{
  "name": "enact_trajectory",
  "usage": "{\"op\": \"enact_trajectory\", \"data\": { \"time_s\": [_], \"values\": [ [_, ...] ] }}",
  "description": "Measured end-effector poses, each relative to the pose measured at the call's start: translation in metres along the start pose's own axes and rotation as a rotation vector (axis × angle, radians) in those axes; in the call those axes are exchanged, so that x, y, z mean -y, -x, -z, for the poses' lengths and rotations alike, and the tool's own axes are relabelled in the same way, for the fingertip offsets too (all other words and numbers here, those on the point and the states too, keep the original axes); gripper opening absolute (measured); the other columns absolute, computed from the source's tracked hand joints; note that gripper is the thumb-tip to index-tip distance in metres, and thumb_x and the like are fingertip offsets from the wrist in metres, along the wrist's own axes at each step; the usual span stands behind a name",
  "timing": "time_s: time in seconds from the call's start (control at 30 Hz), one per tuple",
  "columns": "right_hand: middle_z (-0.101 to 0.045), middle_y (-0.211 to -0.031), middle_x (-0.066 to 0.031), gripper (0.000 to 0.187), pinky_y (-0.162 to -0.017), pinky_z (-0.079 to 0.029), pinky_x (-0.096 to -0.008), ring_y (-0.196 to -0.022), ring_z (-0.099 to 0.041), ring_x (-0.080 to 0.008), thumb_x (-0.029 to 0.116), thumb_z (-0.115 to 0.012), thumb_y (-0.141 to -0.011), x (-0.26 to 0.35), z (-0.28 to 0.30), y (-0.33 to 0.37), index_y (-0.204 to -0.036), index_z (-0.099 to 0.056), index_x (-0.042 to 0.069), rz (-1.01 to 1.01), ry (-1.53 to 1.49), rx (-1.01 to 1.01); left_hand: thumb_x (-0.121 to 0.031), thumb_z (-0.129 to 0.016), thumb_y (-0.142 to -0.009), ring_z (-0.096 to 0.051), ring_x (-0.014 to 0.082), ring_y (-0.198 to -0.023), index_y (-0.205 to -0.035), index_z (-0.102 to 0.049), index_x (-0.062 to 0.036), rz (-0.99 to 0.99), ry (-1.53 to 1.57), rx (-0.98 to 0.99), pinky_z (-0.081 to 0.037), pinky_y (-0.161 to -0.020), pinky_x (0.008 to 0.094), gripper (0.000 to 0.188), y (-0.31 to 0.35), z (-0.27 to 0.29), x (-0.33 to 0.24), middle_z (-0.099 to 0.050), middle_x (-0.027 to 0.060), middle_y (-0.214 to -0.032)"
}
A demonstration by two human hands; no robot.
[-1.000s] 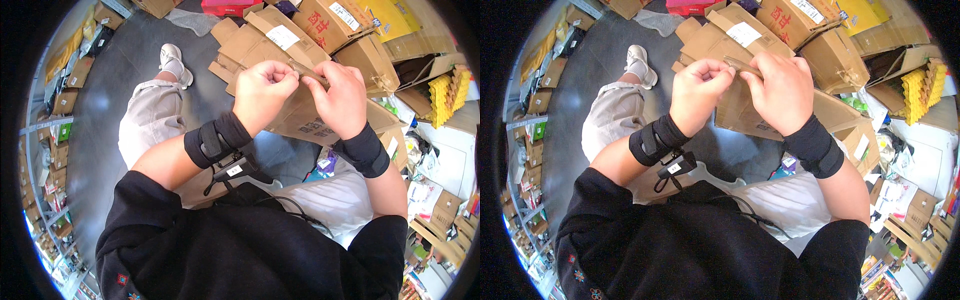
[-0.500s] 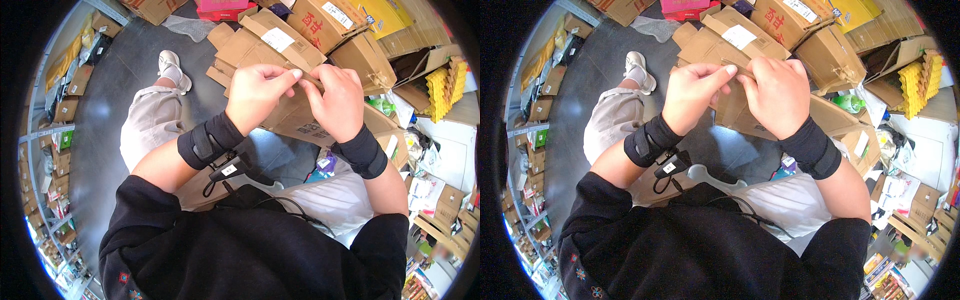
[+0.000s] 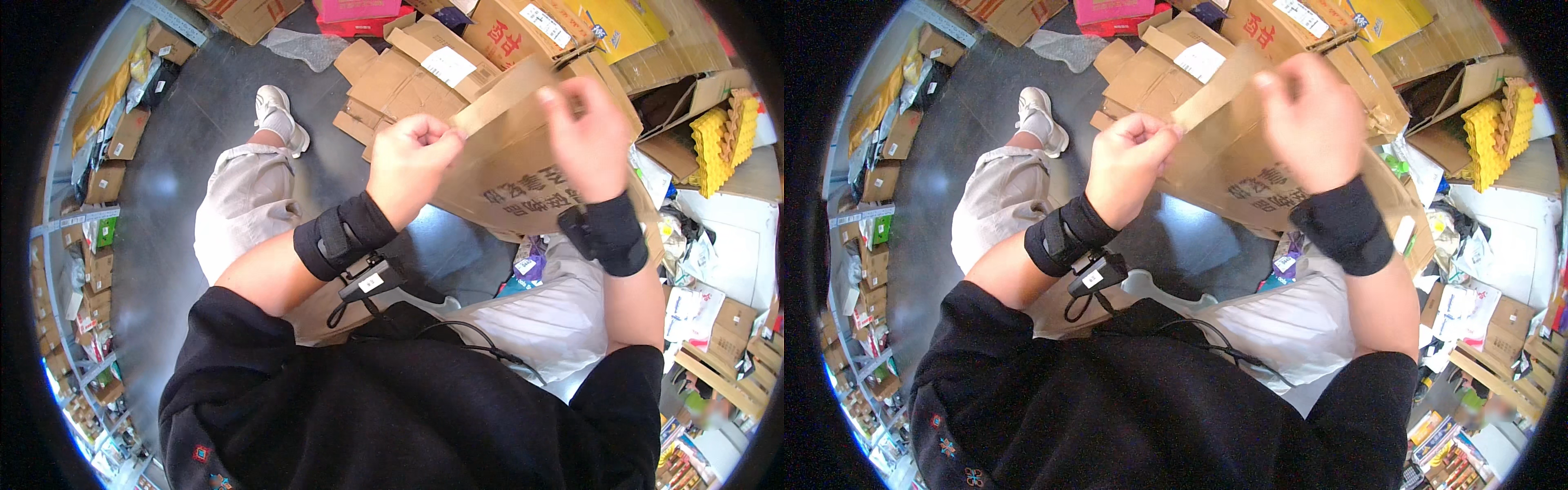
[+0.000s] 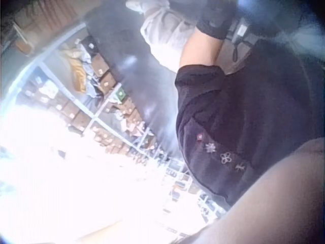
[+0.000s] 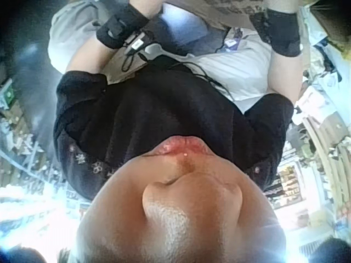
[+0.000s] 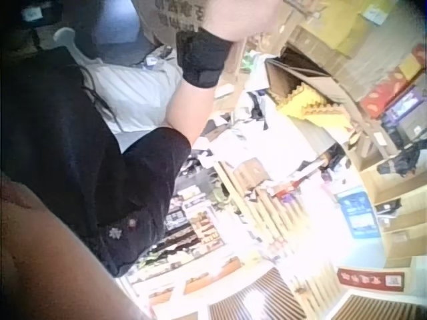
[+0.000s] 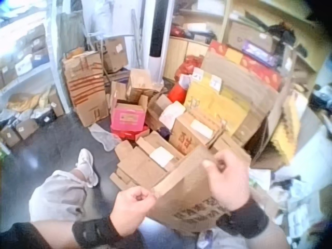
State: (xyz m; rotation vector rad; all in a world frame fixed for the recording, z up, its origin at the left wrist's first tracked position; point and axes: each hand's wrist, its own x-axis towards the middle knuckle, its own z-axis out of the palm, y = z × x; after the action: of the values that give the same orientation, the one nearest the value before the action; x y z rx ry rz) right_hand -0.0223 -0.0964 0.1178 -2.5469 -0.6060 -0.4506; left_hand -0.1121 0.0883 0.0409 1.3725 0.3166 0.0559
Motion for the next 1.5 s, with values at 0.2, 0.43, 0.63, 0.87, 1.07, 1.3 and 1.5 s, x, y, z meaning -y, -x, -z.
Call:
{"op": "enact_trajectory", "data": {
  "time_s": [0.2, 0.43, 0.63, 0.87, 1.07, 1.3, 1.5],
  "values": [
    [-0.071, -0.085, -0.0147, 0.029, -0.073, -0.053, -0.0361, -0.078, -0.068, -0.0269, 0.028, -0.073, -0.090, -0.040, 0.014, -0.013, -0.097, -0.067, 0.001, -0.103, -0.085, -0.057, -0.019, -0.071, -0.094, -0.050, 0.0017, -0.061, -0.087, -0.065, -0.0041, -0.038, -0.020, 0.098, -0.039, -0.055, 0.0190, 0.017, -0.004, 0.012, 0.003, -0.058, -0.0058, -0.072],
    [-0.068, -0.083, -0.0123, 0.035, -0.074, -0.051, -0.0331, -0.075, -0.062, -0.0210, 0.029, -0.076, -0.088, -0.091, 0.026, -0.030, -0.097, -0.065, -0.003, -0.130, -0.026, -0.202, -0.015, -0.070, -0.095, -0.049, -0.0002, -0.071, -0.088, -0.064, -0.0065, -0.069, -0.050, 0.194, -0.039, -0.062, 0.0183, 0.013, -0.009, 0.017, 0.027, -0.057, -0.0090, -0.078],
    [-0.064, -0.081, -0.0079, 0.032, -0.072, -0.049, -0.0306, -0.074, -0.057, -0.0154, 0.027, -0.075, -0.091, -0.102, 0.027, -0.027, -0.097, -0.064, -0.003, -0.139, -0.088, -0.153, -0.015, -0.073, -0.092, -0.056, 0.0053, -0.079, -0.127, -0.057, -0.0041, -0.125, 0.073, 0.272, -0.048, -0.072, 0.0228, 0.040, -0.011, 0.027, 0.025, -0.062, 0.0002, -0.100],
    [-0.055, -0.080, 0.0017, 0.030, -0.067, -0.044, -0.0228, -0.073, -0.049, -0.0061, 0.024, -0.074, -0.093, -0.100, 0.028, -0.025, -0.098, -0.061, -0.003, -0.118, -0.084, -0.151, -0.020, -0.074, -0.092, -0.060, 0.0118, -0.093, -0.148, -0.041, -0.0079, -0.394, -0.167, 0.547, -0.050, -0.085, 0.0274, 0.066, -0.021, 0.046, 0.009, -0.059, 0.0077, -0.124],
    [-0.059, -0.081, -0.0033, 0.031, -0.070, -0.046, -0.0267, -0.074, -0.052, -0.0112, 0.024, -0.075, -0.092, -0.086, 0.030, -0.020, -0.098, -0.061, -0.003, -0.085, -0.112, -0.111, -0.040, -0.063, -0.098, -0.062, 0.0156, -0.083, -0.112, -0.066, -0.0034, -0.322, -0.252, 0.240, -0.052, -0.077, 0.0302, 0.039, -0.048, 0.042, 0.010, -0.065, 0.0089, -0.110],
    [-0.060, -0.081, -0.0070, 0.030, -0.072, -0.048, -0.0298, -0.074, -0.053, -0.0151, 0.024, -0.076, -0.090, -0.063, 0.029, -0.009, -0.097, -0.061, -0.002, -0.062, -0.143, -0.109, -0.037, -0.065, -0.097, -0.062, 0.0187, -0.071, -0.103, -0.071, -0.0020, -0.504, -0.595, 0.113, -0.051, -0.066, 0.0322, 0.036, -0.050, 0.015, -0.043, -0.069, 0.0098, -0.082],
    [-0.063, -0.083, -0.0088, 0.030, -0.074, -0.050, -0.0315, -0.076, -0.056, -0.0163, 0.024, -0.076, -0.090, -0.048, 0.030, -0.004, -0.097, -0.061, -0.001, -0.024, -0.065, -0.114, -0.040, -0.070, -0.093, -0.058, 0.0174, -0.059, -0.087, -0.073, 0.0003, -0.312, -0.650, 0.294, -0.049, -0.061, 0.0334, 0.040, -0.053, -0.007, -0.019, -0.064, 0.0105, -0.065]
  ]
}}
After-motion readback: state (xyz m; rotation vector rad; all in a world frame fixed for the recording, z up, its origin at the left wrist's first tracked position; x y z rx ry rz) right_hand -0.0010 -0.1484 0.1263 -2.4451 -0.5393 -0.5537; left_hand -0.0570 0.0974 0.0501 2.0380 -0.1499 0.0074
